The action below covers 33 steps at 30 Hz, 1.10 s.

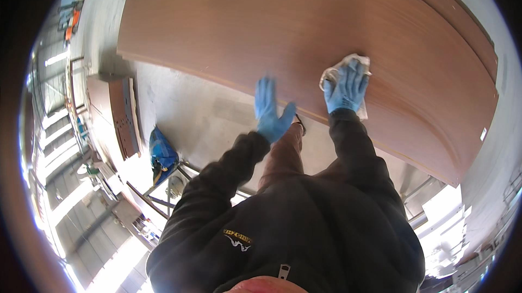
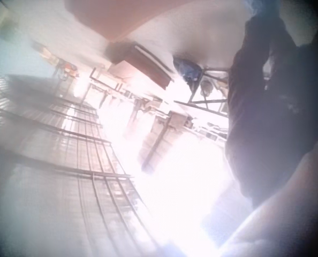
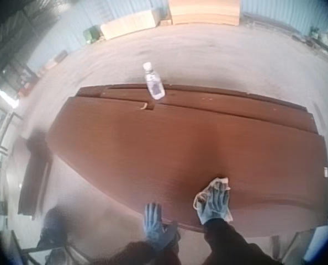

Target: The person wipes a large brown wood panel with a cloth, then uses a yellow utility knife to remove a small white label. They continue wiping the panel, pour liquid from a plastic bottle onto the cloth, and finish by marking the panel with a black marker.

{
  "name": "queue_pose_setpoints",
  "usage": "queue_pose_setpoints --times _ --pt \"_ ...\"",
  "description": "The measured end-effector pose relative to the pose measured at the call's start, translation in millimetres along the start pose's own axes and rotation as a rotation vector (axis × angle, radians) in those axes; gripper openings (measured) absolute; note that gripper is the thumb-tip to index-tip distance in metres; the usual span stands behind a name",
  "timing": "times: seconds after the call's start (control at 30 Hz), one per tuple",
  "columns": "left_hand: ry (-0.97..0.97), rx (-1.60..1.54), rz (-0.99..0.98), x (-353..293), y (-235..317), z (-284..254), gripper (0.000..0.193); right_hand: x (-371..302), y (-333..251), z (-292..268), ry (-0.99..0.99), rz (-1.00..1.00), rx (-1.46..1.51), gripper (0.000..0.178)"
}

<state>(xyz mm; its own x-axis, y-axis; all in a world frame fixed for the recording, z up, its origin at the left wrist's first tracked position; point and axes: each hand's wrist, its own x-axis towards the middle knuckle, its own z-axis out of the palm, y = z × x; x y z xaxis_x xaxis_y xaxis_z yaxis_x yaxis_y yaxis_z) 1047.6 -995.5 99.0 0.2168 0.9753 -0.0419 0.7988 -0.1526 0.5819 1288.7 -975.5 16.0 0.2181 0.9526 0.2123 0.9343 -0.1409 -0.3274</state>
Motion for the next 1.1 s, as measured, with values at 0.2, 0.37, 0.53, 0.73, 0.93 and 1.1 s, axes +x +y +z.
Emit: queue_pose_setpoints --times 0.2,0.37,0.53,0.73,0.93,1.1 --pt "0.138 0.162 -0.661 -138 -195 -112 0.089 52 -266 98 -0.283 -0.431 0.080 0.079" --pt "0.233 0.091 -0.873 -166 -271 -146 0.082 76 -326 138 -0.217 -0.583 0.059 0.068" --pt "0.199 0.006 -1.000 -153 -334 -199 0.083 62 -304 104 -0.299 -0.243 -0.133 0.088" --pt "0.121 -0.098 -1.075 -81 -423 -267 0.084 129 -469 168 -0.337 -0.337 -0.009 0.073" --pt "0.150 -0.082 -1.039 -3 -507 -347 0.079 242 -759 315 -0.313 -0.624 0.069 0.077" --pt "0.144 -0.098 -1.088 14 -578 -395 0.079 265 -812 355 -0.312 -0.794 0.190 0.073"
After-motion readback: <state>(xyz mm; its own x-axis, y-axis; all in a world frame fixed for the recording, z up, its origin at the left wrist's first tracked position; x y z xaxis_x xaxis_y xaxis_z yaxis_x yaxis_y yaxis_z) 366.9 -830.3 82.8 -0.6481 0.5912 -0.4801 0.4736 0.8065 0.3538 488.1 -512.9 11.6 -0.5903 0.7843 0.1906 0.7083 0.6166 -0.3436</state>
